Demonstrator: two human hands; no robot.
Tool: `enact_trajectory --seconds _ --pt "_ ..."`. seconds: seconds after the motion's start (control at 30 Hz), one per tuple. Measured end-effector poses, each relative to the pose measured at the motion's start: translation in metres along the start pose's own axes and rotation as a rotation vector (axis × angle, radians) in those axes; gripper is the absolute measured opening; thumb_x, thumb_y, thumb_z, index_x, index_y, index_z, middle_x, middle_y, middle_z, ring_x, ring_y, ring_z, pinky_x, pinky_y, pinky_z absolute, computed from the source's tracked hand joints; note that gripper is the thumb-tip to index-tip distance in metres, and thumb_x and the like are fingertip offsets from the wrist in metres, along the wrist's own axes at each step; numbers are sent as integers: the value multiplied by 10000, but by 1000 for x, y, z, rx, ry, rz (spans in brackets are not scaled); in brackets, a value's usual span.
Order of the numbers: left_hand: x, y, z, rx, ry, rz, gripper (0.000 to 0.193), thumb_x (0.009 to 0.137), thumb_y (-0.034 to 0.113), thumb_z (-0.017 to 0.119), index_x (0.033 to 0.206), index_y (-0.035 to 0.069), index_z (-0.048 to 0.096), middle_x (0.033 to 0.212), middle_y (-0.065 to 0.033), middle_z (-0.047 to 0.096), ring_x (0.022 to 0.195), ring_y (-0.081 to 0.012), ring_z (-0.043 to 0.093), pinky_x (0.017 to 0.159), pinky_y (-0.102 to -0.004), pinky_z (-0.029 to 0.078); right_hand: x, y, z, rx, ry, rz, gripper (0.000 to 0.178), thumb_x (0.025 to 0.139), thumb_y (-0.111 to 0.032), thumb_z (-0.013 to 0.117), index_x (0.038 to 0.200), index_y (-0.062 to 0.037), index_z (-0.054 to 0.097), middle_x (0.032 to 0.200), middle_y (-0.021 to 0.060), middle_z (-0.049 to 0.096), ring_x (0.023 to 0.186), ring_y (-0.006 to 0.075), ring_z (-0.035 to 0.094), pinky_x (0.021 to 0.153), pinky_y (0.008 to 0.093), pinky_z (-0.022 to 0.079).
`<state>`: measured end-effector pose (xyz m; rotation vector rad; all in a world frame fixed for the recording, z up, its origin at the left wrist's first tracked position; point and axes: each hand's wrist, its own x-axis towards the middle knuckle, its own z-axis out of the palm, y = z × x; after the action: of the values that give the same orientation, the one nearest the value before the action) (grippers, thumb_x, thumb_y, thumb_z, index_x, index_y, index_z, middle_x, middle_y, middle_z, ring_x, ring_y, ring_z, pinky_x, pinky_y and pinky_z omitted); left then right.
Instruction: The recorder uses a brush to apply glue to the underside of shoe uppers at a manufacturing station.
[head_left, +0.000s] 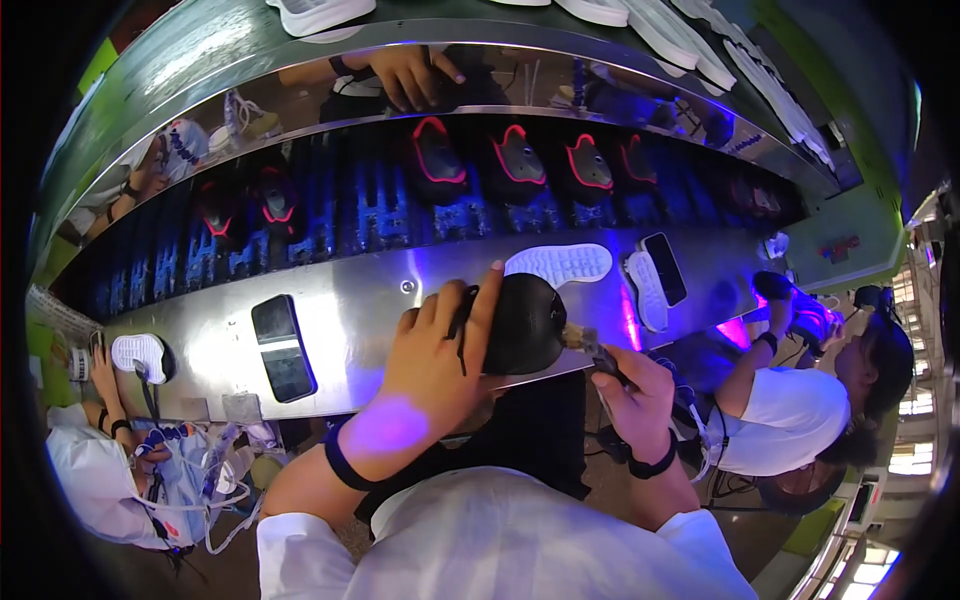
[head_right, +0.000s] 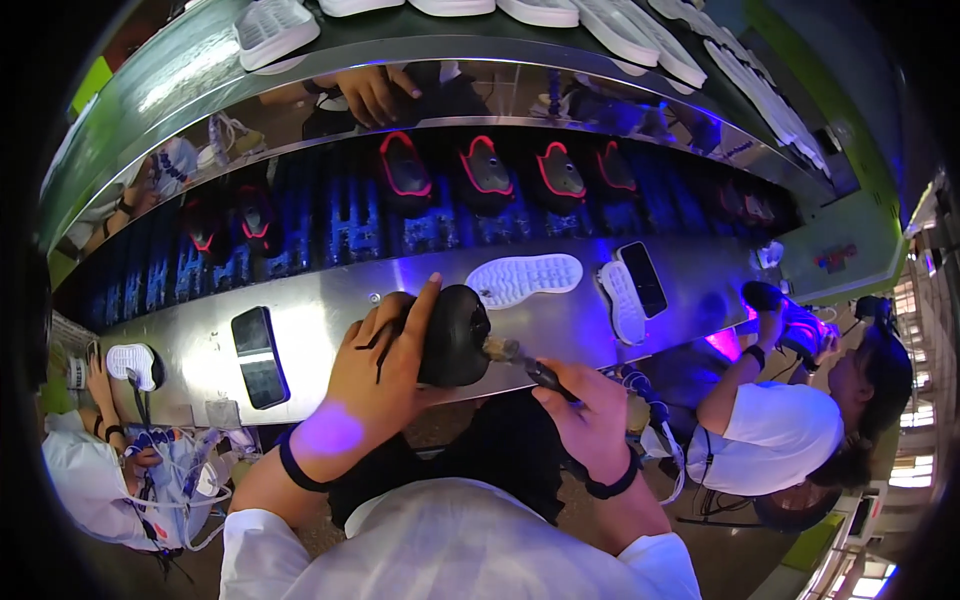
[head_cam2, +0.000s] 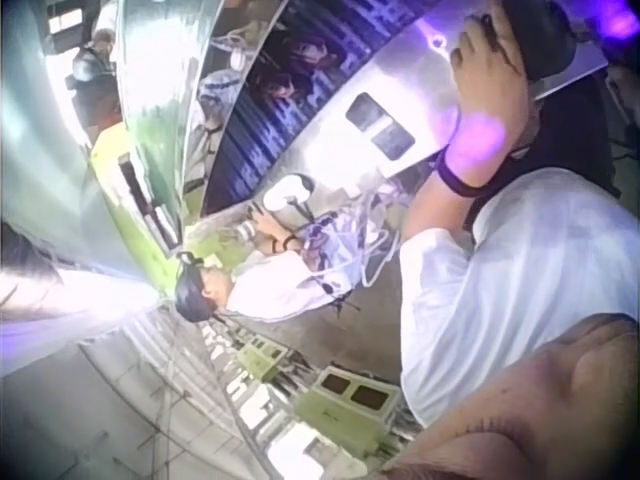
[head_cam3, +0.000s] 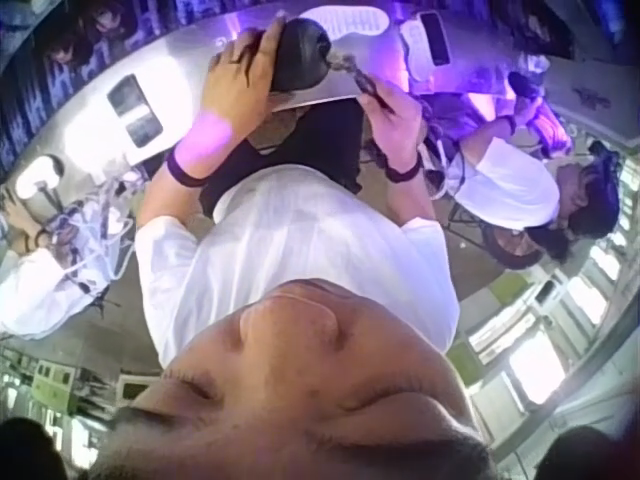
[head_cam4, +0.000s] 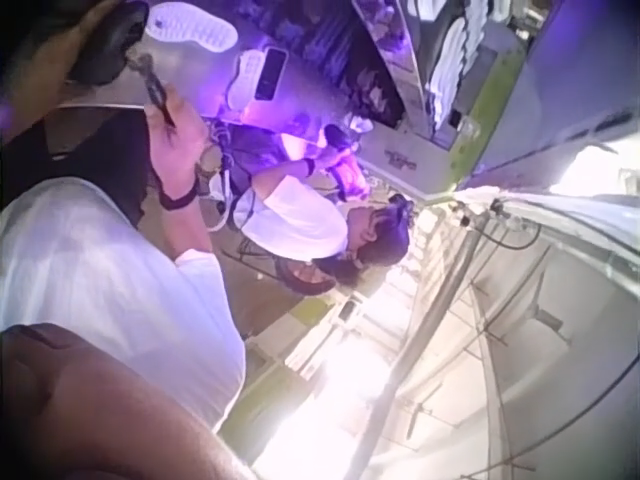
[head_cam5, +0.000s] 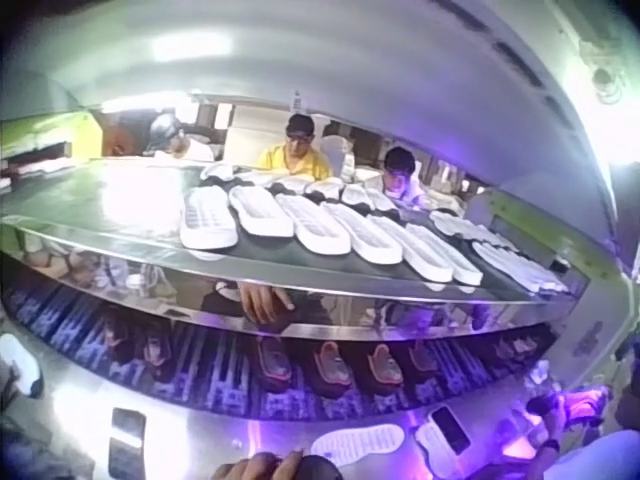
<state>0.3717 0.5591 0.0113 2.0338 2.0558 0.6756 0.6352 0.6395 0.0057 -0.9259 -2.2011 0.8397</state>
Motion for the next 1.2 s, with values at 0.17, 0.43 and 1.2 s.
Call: enact_trajectory --seconds 0.17,0.43,1.2 --pt "-21 -35 4 -11 -82 18 1153 673 401 907 1593 59 302 823 -188 664 730 -385 683 657 -479 556 0 13 13 427 -127 382 312 919 -79 749 1202 46 706 830 56 686 750 116 616 706 271 493" --pt "-68 -15 6 -543 -16 62 1138 676 437 927 1558 19 343 1152 -201 710 1009 -354 737 891 -431 588 36 -37 -20 348 -235 149 348 903 -110 773 1231 -9 714 935 86 756 820 122 666 763 286 522" --pt "-46 37 25 -1375 -361 -414 728 839 200 861 1413 -37 482 1273 -114 653 1168 -201 641 1053 -390 503 -3 41 -21 500 -197 102 348 894 -64 778 1232 -14 717 1028 97 770 917 142 693 870 302 530"
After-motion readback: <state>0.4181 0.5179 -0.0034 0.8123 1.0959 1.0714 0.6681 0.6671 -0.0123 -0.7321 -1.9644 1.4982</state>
